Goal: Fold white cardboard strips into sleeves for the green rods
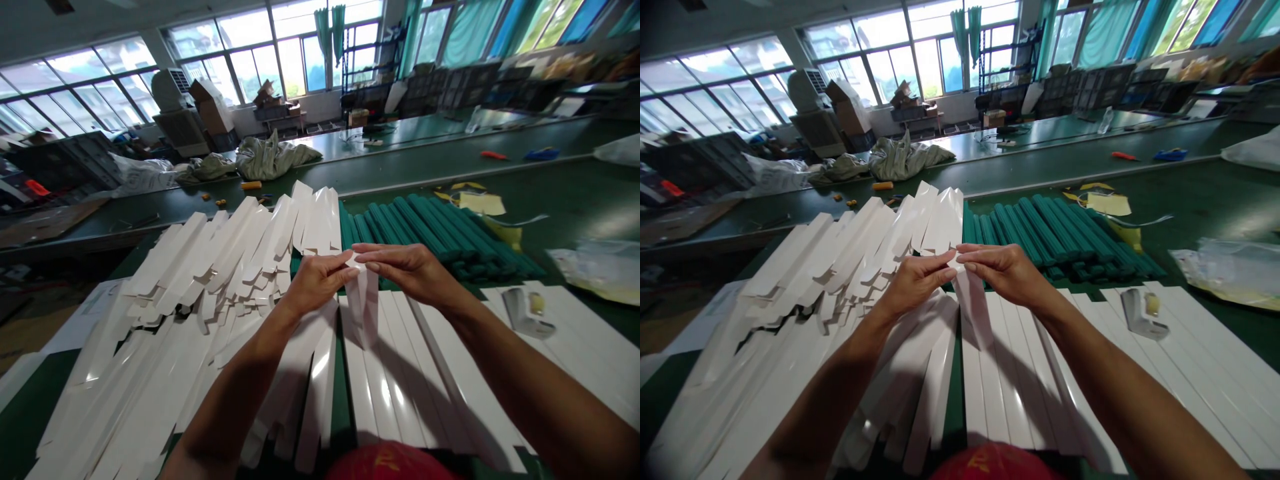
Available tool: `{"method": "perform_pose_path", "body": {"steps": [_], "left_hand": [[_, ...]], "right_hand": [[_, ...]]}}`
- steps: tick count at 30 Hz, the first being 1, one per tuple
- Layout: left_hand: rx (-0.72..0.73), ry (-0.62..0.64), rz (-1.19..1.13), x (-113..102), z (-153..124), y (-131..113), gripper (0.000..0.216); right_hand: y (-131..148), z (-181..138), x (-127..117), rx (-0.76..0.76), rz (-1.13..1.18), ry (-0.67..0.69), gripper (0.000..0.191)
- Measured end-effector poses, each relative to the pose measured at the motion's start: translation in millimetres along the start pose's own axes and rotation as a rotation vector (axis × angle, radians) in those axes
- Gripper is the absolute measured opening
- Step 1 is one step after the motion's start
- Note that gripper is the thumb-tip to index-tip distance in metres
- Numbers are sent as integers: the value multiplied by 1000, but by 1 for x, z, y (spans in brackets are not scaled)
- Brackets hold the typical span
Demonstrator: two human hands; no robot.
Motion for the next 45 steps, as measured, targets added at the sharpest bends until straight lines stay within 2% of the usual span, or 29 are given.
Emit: {"method": "perform_pose_path", "body": {"steps": [6, 9, 12, 14, 18, 20, 23, 30, 33, 37, 41, 42, 45], "left_hand": [[-120, 24, -48, -3, -2, 2, 35], [-130, 25, -3, -5, 0, 0, 31], [-140, -24, 48, -5, 0, -2, 32], [-74, -115, 80, -4, -3, -9, 31], [207, -348, 283, 3, -19, -28, 25], [330, -411, 386, 10, -28, -31, 26], [462, -415, 511, 21, -34, -32, 31], [600, -398, 660, 22, -34, -39, 28], [538, -344, 574, 15, -28, -45, 24], [330, -262, 388, 4, -13, -45, 19], [152, -244, 273, -6, -2, -36, 15], [121, -245, 257, -7, -1, -34, 15], [102, -215, 245, -9, 0, -31, 22]], "right_hand": [[3, -11, 13, -91, -130, 12, 36], [-1, -19, 15, -108, -140, -102, 40], [-5, -25, 12, -105, -163, -250, 32], [-3, -26, 12, -138, -199, -280, 30], [0, -25, 10, -196, -248, -295, 29], [-1, -26, 10, -202, -263, -296, 29], [-2, -27, 10, -213, -282, -306, 29], [2, -27, 11, -254, -302, -313, 25], [0, -23, 6, -211, -257, -321, 23], [-6, -17, 2, -130, -148, -315, 18], [-16, -18, 9, -35, -70, -325, 17], [-20, -20, 13, -4, -44, -333, 23], [-29, -29, 25, 74, -23, -385, 60]]}}
Point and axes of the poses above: each hand's wrist, its own z-axis towards the middle knuckle, its own x-axis out of the palm, y = z × x, the point moved 8 cm from there along z, towards the middle knuckle, and after that the axes turned 4 degrees about -x, right-handed, at the moved point
